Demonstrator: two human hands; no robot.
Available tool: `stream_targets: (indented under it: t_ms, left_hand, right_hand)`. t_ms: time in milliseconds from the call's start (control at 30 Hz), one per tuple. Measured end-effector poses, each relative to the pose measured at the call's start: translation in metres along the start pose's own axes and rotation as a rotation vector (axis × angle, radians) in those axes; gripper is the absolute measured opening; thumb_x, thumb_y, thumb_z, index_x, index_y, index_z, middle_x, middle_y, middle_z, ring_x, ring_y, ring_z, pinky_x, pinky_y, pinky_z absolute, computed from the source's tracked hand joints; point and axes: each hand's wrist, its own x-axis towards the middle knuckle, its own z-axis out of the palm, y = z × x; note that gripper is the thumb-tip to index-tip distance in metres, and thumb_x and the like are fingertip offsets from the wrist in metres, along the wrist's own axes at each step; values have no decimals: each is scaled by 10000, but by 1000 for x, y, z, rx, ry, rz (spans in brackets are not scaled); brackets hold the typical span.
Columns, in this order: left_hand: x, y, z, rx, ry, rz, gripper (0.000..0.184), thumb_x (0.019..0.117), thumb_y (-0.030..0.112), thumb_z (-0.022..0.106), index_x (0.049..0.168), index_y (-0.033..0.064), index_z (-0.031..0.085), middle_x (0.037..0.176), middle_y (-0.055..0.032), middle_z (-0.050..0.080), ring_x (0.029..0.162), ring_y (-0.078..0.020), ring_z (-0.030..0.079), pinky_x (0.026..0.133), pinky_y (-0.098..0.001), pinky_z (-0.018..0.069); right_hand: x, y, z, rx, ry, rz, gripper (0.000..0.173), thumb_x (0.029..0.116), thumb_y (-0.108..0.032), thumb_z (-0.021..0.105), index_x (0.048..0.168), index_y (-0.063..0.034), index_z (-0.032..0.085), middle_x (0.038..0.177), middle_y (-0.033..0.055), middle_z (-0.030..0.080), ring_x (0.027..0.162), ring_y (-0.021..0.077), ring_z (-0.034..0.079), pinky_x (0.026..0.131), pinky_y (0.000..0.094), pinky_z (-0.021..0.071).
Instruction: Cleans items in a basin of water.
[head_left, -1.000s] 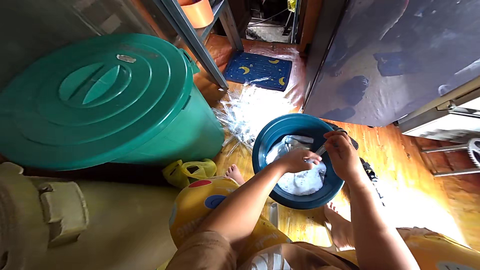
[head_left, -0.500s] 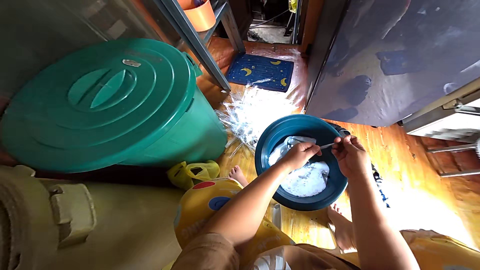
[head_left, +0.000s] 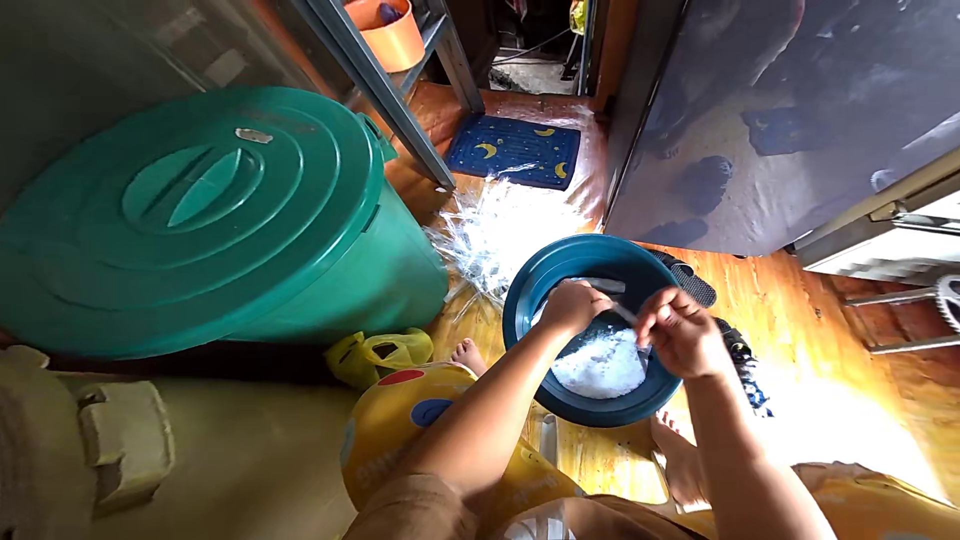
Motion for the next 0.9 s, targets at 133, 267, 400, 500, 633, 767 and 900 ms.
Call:
stream_targets:
  t_ms: [133, 267, 400, 500, 633, 767, 900]
  left_hand:
    - [-8, 11, -15, -514, 102, -5, 269, 1048, 313, 621, 1092, 111, 794, 1024, -36, 765, 989, -143, 693, 947, -433, 534]
    - [-14, 11, -21, -833, -70, 54, 250, 1050, 227, 613, 1083, 21, 751, 931, -31, 716, 866, -89, 653, 865, -300, 552]
    - [-13, 4, -19, -604, -182, 96, 228, 1043, 205, 615, 1050, 25, 756, 1203, -88, 683, 1124, -142, 628, 1017, -358, 505]
    - [-13, 9, -12, -502, -145, 38, 221, 1067, 165, 547, 1186, 52, 695, 1266, -131, 640, 1164, -212, 610, 1020, -427, 492]
    - [-13, 20, 4, -553, -100, -146, 369, 1121, 239, 396, 1425, 77, 529, 1319, -174, 633, 1205, -264, 623, 1043, -479, 490]
    - [-11, 23, 12, -625, -115, -280, 371, 1133, 246, 372, 1354, 15, 561, 1237, -184, 641, 1111, -235, 634, 975, -413, 512]
    - [-6, 12, 15, -512, -119, -193, 346, 1112, 251, 451, 1298, 4, 608, 1235, -196, 661, 1152, -272, 641, 1024, -466, 501]
  right_hand:
    - [-6, 47, 11, 193, -192, 281, 52, 971, -132, 665, 990, -149, 711, 942, 64, 763, 809, 171, 747, 706, 316, 631]
    - [-6, 83, 4, 253, 162, 365, 112, 981, -16, 519, 1032, -92, 583, 853, 65, 724, 745, 166, 712, 698, 306, 605]
    - [4, 82, -8, 137, 406, 210, 160, 954, -20, 404, 995, -99, 538, 888, 40, 689, 805, 148, 680, 753, 337, 581]
    - [7, 76, -11, -193, 358, 59, 173, 845, -12, 482, 909, -79, 628, 998, 30, 686, 923, 134, 666, 828, 343, 575]
    - [11, 72, 2, -924, 328, -124, 195, 896, -142, 678, 953, 44, 694, 1131, 176, 641, 988, 170, 669, 835, 279, 592]
    - [12, 80, 3, -1116, 399, -195, 114, 877, -71, 668, 884, 30, 720, 1032, 170, 673, 928, 173, 659, 809, 271, 564]
    - [12, 81, -7, -914, 464, 59, 136, 878, -135, 667, 854, -3, 687, 1153, 159, 622, 1019, 175, 635, 835, 283, 566]
